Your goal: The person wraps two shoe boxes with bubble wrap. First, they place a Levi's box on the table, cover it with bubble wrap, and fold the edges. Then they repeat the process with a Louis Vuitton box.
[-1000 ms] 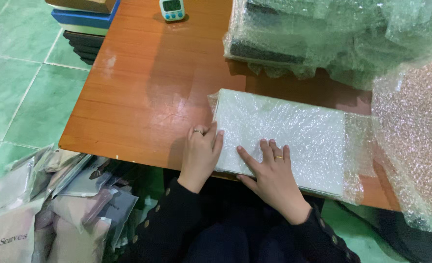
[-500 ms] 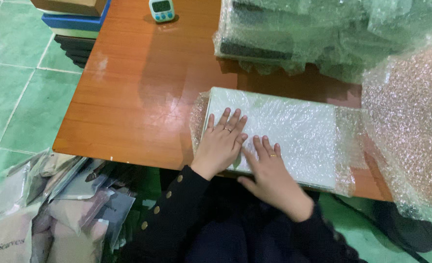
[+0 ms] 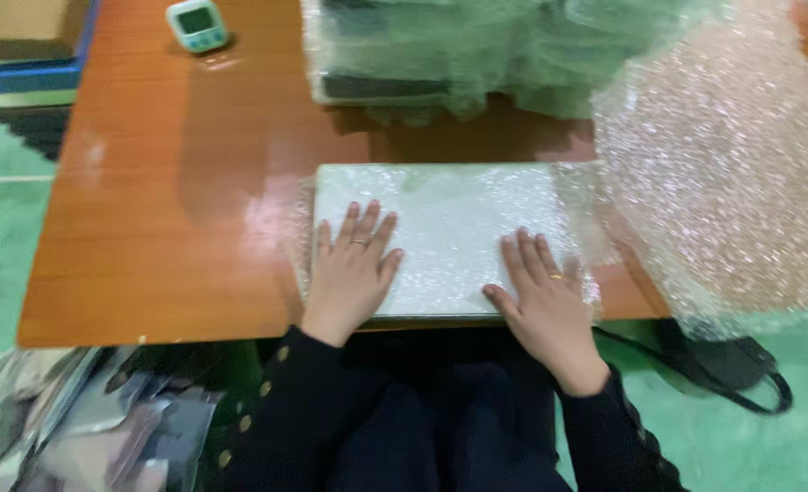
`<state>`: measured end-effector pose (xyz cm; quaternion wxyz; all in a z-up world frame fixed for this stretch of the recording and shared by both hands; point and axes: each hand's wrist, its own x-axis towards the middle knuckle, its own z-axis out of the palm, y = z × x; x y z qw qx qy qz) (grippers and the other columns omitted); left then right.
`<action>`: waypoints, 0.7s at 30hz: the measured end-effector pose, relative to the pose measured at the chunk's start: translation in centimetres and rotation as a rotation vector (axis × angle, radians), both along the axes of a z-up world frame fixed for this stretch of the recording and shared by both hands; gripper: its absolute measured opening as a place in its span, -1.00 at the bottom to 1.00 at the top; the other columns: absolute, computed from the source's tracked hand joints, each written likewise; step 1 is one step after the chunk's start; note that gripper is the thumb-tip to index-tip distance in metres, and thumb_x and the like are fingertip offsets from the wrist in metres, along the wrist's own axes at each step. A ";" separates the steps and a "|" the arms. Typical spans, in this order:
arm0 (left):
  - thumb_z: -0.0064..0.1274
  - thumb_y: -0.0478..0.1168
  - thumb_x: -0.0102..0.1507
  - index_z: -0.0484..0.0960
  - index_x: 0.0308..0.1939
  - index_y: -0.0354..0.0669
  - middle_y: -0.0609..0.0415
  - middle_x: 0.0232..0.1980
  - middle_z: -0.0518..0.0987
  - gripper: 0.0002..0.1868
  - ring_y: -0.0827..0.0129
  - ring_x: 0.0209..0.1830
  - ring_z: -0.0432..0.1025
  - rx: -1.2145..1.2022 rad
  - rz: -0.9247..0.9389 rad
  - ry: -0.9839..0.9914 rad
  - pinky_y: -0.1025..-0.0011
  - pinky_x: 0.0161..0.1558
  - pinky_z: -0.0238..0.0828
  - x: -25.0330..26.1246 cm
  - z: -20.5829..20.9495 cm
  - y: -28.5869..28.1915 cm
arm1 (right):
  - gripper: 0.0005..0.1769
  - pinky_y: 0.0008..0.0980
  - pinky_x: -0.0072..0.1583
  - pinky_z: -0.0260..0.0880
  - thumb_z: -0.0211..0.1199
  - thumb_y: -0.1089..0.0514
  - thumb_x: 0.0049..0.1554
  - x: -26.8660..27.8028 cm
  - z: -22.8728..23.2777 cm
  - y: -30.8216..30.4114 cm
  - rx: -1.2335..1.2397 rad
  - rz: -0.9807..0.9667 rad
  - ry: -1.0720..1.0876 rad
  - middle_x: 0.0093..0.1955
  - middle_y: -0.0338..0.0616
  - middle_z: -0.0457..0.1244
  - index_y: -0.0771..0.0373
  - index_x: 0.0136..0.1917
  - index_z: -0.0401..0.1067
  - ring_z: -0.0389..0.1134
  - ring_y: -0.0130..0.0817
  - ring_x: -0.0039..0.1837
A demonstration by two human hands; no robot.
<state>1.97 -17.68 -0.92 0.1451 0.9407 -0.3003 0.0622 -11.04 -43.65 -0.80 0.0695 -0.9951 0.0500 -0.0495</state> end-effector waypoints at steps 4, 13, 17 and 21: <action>-0.28 0.14 0.42 0.35 0.48 0.05 0.01 0.59 0.20 -0.41 0.08 0.62 -0.02 0.016 -0.011 -0.027 -0.18 0.49 -0.25 0.1 0.4 0.0 | -0.32 0.26 0.46 -0.06 0.00 -0.23 0.26 -4.9 0.0 -3.7 -0.020 -0.237 0.012 0.62 0.03 0.00 0.12 0.53 0.21 0.02 0.02 0.60; -0.33 0.16 0.43 0.31 0.51 0.07 0.01 0.60 0.18 -0.39 0.06 0.63 -0.07 0.049 -0.012 -0.017 -0.19 0.50 -0.30 0.1 0.0 -0.1 | -0.39 0.13 0.55 0.06 0.02 -0.07 0.40 -1.7 3.2 -2.7 0.239 -0.167 -0.456 0.57 0.31 0.07 0.39 0.53 0.19 0.08 0.28 0.59; -0.28 0.14 0.40 0.32 0.49 0.06 0.00 0.59 0.19 -0.39 0.04 0.62 -0.06 0.077 -0.010 -0.015 -0.26 0.45 -0.29 0.0 0.2 -0.3 | -0.31 0.26 0.55 -0.17 0.10 -0.17 0.31 5.7 1.7 4.7 0.122 0.130 -0.326 0.66 0.23 -0.08 0.09 0.60 0.13 -0.12 0.19 0.68; -0.25 0.13 0.39 0.34 0.50 0.07 0.01 0.60 0.21 -0.38 0.08 0.63 -0.04 0.062 -0.002 -0.073 -0.26 0.47 -0.25 -0.2 0.3 -0.2 | -0.25 0.40 0.49 -0.30 0.00 -0.37 0.25 8.6 0.6 7.1 0.116 0.207 -0.070 0.66 0.09 -0.16 -0.04 0.58 0.08 -0.23 0.18 0.66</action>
